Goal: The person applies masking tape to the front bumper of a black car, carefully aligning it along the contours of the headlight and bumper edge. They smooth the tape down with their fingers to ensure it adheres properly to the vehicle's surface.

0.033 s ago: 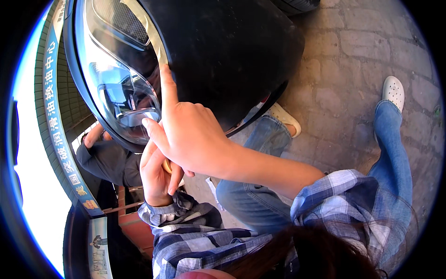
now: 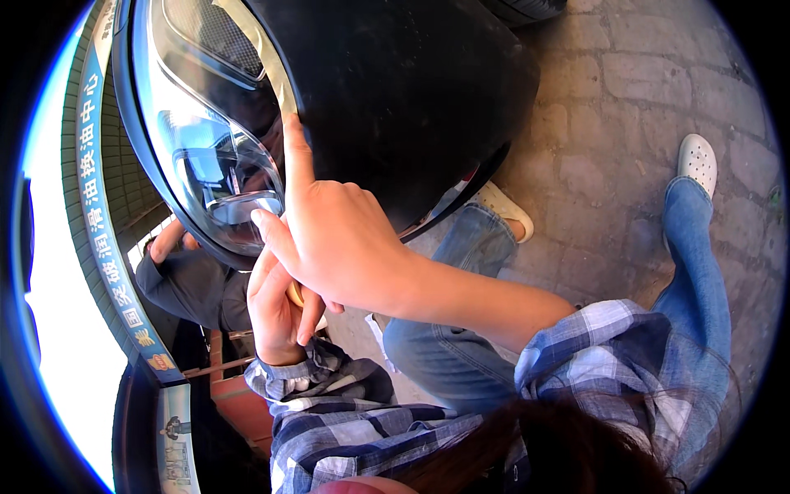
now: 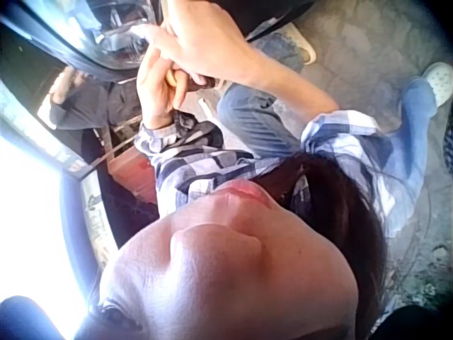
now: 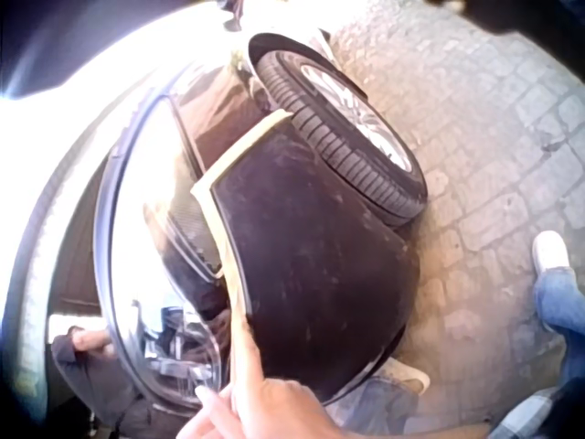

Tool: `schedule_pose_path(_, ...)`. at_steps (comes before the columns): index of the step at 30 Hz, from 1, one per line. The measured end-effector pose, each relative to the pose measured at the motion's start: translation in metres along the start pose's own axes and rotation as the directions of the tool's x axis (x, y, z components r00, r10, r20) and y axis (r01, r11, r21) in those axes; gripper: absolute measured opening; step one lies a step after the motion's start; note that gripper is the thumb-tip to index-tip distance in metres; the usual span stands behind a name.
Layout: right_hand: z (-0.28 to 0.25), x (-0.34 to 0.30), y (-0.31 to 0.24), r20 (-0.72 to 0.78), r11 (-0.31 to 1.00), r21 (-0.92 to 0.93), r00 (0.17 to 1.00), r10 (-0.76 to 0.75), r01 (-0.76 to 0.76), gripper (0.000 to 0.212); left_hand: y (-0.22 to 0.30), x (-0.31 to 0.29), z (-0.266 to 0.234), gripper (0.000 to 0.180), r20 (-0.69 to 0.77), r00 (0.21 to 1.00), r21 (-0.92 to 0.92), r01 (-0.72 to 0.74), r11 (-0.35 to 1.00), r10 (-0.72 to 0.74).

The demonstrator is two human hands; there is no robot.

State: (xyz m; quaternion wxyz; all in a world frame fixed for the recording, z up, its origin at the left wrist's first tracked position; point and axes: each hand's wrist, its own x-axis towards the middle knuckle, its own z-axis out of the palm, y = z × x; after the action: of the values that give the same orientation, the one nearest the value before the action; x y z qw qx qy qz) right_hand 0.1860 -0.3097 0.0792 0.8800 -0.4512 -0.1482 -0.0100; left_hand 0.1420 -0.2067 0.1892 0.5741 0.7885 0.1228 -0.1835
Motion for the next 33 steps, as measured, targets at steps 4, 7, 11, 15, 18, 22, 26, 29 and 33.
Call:
schedule_pose_path(4,0.003,0.003,-0.002,-0.025,0.995,-0.099,0.999,-0.029,0.026,0.087,0.003,-0.001,-0.002,0.039,0.024,1.0,-0.024,-0.003,1.0,0.003)
schedule_pose_path(7,0.0,0.005,-0.009,0.057,0.982,-0.182,0.997,0.058,-0.046,0.088,0.003,-0.001,0.0,0.036,-0.006,1.0,0.007,-0.007,1.0,0.007)
schedule_pose_path(11,-0.001,0.006,-0.012,0.084,0.974,-0.222,0.994,0.063,-0.043,0.09,0.004,-0.001,-0.001,0.035,-0.019,1.0,-0.008,0.01,1.0,-0.01)
schedule_pose_path(15,-0.001,0.005,-0.005,0.066,0.991,-0.13,0.996,0.052,-0.043,0.092,0.003,0.003,0.004,0.041,-0.071,0.997,0.059,0.007,0.998,-0.003)
schedule_pose_path(18,0.004,-0.001,0.004,0.004,0.991,-0.136,1.0,-0.016,0.017,0.092,0.001,0.005,0.001,0.046,-0.036,0.999,0.08,-0.002,0.997,0.005)
schedule_pose_path(22,0.01,-0.006,0.004,-0.061,0.946,-0.307,0.99,-0.129,0.105,0.09,0.0,0.003,-0.007,0.05,-0.031,1.0,0.043,0.003,0.999,-0.002)
schedule_pose_path(26,0.009,-0.005,0.004,-0.046,0.925,-0.37,0.993,-0.113,0.088,0.089,-0.001,0.004,-0.01,0.05,0.006,1.0,0.015,-0.011,1.0,0.01)
schedule_pose_path(29,0.007,-0.005,0.004,-0.014,0.938,-0.341,0.998,-0.066,0.057,0.089,-0.001,0.003,-0.009,0.05,-0.009,1.0,0.067,0.0,0.998,0.0)
schedule_pose_path(33,0.006,-0.005,0.004,-0.007,0.939,-0.338,0.998,-0.062,0.056,0.089,0.002,0.004,-0.002,0.048,-0.018,0.999,0.062,0.035,0.997,-0.034)
